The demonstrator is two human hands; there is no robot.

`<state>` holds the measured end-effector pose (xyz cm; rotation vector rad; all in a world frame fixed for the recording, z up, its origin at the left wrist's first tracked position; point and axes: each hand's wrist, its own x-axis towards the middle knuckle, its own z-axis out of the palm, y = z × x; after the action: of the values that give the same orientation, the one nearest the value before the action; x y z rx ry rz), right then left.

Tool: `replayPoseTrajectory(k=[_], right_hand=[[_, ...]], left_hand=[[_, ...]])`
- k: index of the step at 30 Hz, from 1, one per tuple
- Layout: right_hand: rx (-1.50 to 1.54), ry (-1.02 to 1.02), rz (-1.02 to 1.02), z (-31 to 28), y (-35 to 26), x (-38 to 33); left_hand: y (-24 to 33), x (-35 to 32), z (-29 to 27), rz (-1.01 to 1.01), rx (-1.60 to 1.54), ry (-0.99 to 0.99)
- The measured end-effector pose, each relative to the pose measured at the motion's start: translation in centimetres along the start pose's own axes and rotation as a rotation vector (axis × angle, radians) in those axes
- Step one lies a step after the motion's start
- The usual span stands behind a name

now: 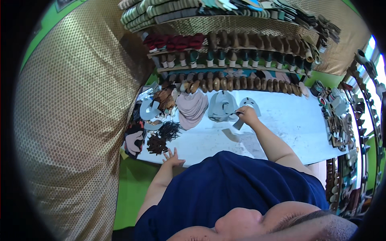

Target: Placing and organizing cut shoe material components onto templates on a workbench.

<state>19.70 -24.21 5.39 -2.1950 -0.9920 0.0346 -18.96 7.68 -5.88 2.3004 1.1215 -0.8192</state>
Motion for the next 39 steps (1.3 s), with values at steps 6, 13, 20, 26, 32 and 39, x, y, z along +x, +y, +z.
replayPoseTrajectory(k=[6, 13, 20, 26, 32, 39], right_hand=[[0.023, 0.209, -0.033, -6.0, 6.8, -0.6], [0.282, -0.008, 0.265, -9.3, 10.9, 0.6], [0.407, -0.082, 0.305, -8.1, 12.3, 3.3], [0.124, -0.407, 0.326, -4.7, 16.3, 7.8], [0.132, -0.333, 0.551, -1.7, 20.5, 12.7], [-0.017, -0.255, 0.438, 1.6, 24.8, 13.8]], left_hand=[[5.9, -1.9, -0.8, -0.221, -0.149, 0.133], [11.1, 0.3, 1.7, -0.112, -0.182, 0.237], [11.2, 2.4, 0.5, -0.022, -0.062, 0.05], [13.6, 1.5, 0.0, -0.12, -0.02, -0.012], [14.1, 0.6, -1.2, -0.125, -0.018, -0.051], [14.3, 1.1, -1.5, -0.136, 0.038, -0.118]])
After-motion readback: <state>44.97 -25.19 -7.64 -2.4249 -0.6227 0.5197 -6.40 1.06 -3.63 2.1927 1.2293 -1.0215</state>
